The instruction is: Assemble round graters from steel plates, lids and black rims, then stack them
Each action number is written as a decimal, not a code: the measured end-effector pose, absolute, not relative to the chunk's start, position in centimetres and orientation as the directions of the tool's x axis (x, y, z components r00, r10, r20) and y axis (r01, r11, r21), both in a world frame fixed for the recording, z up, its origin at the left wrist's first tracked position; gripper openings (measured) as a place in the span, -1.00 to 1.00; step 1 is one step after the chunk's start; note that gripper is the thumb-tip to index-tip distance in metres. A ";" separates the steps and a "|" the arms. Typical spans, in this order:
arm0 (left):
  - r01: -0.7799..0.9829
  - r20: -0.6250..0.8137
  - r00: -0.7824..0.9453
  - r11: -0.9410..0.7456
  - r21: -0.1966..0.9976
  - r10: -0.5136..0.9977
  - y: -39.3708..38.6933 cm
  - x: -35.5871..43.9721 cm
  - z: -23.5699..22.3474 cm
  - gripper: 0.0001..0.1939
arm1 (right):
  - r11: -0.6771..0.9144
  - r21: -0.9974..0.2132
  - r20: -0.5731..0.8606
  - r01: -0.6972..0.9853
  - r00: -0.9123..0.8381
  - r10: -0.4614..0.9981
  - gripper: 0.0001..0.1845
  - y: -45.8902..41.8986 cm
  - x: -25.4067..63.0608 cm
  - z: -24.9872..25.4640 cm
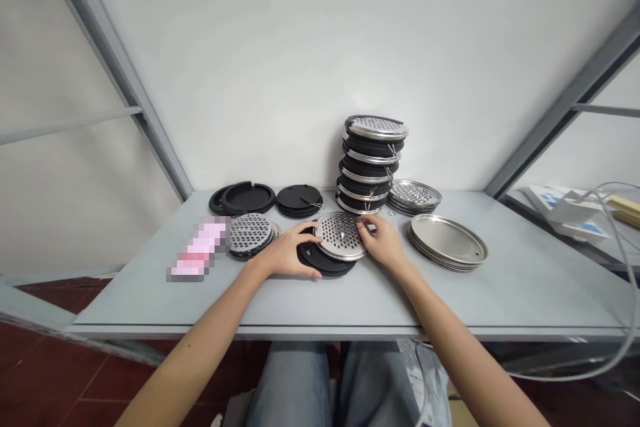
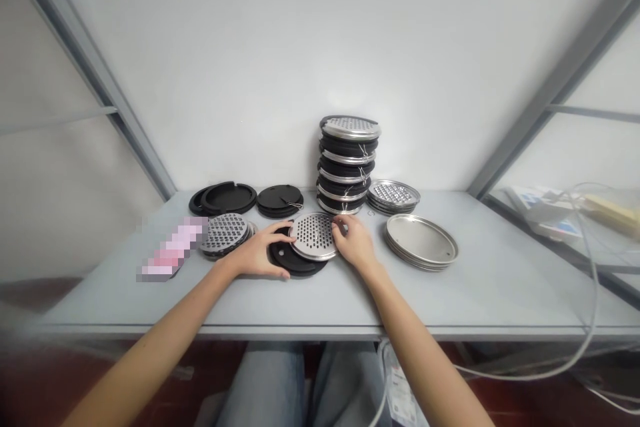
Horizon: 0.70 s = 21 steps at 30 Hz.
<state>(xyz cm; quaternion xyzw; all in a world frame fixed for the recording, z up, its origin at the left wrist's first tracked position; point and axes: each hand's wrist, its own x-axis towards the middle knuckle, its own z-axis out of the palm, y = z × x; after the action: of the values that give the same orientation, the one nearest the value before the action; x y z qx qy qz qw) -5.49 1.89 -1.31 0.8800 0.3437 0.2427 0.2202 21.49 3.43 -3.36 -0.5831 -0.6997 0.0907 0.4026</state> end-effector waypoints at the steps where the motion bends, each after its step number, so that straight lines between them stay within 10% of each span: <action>1: 0.492 0.283 0.648 -0.673 0.552 0.707 1.9 -5.5 -1.4 -0.24 | 0.297 -0.592 0.449 0.749 0.000 0.894 -0.73 3.4 21.5 -3.3; 21: 0.587 0.310 0.552 -0.625 0.515 0.774 2.1 -5.2 -2.3 -0.23 | 0.252 -0.621 0.369 0.742 -0.006 0.929 -0.70 3.5 21.3 -3.5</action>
<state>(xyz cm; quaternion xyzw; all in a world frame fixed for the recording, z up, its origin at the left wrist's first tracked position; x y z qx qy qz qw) -5.16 2.06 -2.30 0.8626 0.3944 0.2614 0.1791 21.33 3.50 -3.54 -0.5985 -0.6981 0.1258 0.3724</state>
